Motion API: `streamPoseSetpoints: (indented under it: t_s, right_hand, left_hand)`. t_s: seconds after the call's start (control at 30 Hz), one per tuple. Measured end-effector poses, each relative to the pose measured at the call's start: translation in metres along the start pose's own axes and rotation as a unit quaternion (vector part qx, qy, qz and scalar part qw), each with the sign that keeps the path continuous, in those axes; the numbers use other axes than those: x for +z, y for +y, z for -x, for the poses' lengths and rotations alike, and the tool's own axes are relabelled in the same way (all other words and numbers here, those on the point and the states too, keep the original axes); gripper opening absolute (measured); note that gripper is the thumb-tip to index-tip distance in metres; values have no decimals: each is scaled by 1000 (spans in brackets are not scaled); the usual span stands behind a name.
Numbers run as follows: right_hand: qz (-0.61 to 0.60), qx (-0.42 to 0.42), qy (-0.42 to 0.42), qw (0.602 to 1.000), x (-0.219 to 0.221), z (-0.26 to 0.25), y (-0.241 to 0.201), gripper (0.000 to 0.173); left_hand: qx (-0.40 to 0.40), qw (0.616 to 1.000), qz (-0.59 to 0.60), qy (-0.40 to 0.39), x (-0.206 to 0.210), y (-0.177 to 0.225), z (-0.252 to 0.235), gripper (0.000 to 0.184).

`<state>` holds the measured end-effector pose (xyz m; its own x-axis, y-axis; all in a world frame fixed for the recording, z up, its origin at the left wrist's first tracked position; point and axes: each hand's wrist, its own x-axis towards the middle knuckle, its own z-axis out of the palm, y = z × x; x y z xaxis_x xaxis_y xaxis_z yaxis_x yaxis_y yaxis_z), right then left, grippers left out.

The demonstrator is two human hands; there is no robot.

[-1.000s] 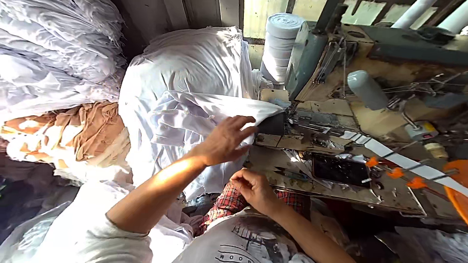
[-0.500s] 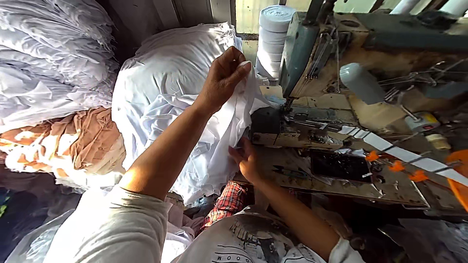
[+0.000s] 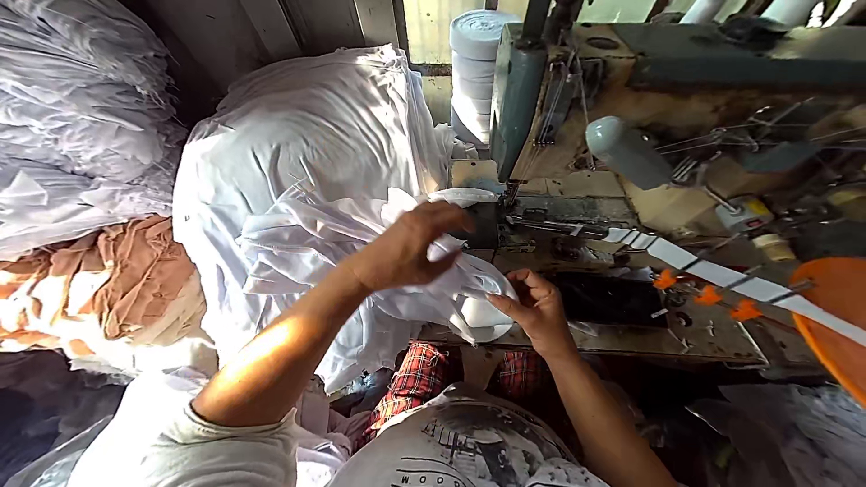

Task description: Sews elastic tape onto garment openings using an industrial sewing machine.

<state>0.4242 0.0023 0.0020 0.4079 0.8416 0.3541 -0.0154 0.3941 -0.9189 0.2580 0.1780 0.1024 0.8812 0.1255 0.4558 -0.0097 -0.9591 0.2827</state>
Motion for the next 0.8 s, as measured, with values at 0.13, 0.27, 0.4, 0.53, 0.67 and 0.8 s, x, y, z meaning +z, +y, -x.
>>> streamPoseSetpoints:
  t_s: [0.13,0.27,0.4,0.53,0.67,0.8]
  right_hand:
    - [36,-33,4,999,-3,6,1,24]
    - [169,-15,12,985,-6,10,10,22]
    - [41,39,-114,992,20,28,3,22]
    - [-117,92,-122,981,32,30,-3,19]
    - [-27,161,53,985,14,18,15,13]
    - [13,100,42,994,7,23,20,17]
  left_hand:
    - [95,988,-116,-34,21,-4,4,19]
    - [49,994,54,-80,-9,-18,-5,14]
    - [-31,914,368,-169,-16,-4,-32,7]
    - [-53,974,156,-154,5,-11,-63,13]
    - [-74,990,36,-113,26,-38,-68,16]
    - [-36,999,-12,-23,33,-27,-59,22]
